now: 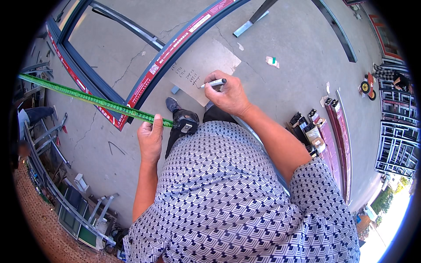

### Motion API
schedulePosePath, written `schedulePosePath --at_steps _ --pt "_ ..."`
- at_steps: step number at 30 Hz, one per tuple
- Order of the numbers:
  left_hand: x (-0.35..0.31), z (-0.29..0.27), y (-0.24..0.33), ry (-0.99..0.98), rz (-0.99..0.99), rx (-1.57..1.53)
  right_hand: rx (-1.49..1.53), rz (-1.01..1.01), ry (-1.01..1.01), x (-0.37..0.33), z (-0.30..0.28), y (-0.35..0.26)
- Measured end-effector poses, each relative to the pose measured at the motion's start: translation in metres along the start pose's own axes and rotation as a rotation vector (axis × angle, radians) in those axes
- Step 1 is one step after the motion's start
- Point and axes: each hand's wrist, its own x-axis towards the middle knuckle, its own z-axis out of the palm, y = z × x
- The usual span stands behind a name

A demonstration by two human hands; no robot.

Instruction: The person measures the dimensions of a large window frame using a tape measure and records the values on a piece of cardboard. They then move to a cutting station, place a metal profile on a miter saw, and measure and mark the profile for cutting.

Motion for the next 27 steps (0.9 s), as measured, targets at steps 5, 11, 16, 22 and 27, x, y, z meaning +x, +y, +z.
schedulePosePath --at_steps 5,11,16,22,27 --pt "-0.0002 -0.0001 -0.0004 -0.001 -0.005 0.002 -0.003 -0.002 0.009 -0.0007 0.0003 -0.0007" --pt "0.0002 -0.001 -0.0034 -0.005 -0.007 0.012 0.042 0.0 0.02 -0.001 -0.0004 0.0005" --pt "-0.0006 0.0012 -0.0015 -0.004 0.001 -0.006 0.072 0.01 0.023 -0.0014 -0.0012 0.0042" --pt "-0.0011 0.0009 -0.0015 -0.008 -0.009 -0.012 0.058 0.019 0.015 -0.0001 0.0001 0.0021" --pt "-0.0009 0.0019 0.0002 -0.003 -0.005 -0.01 0.047 0.014 0.016 -0.0005 -0.0012 0.0033"
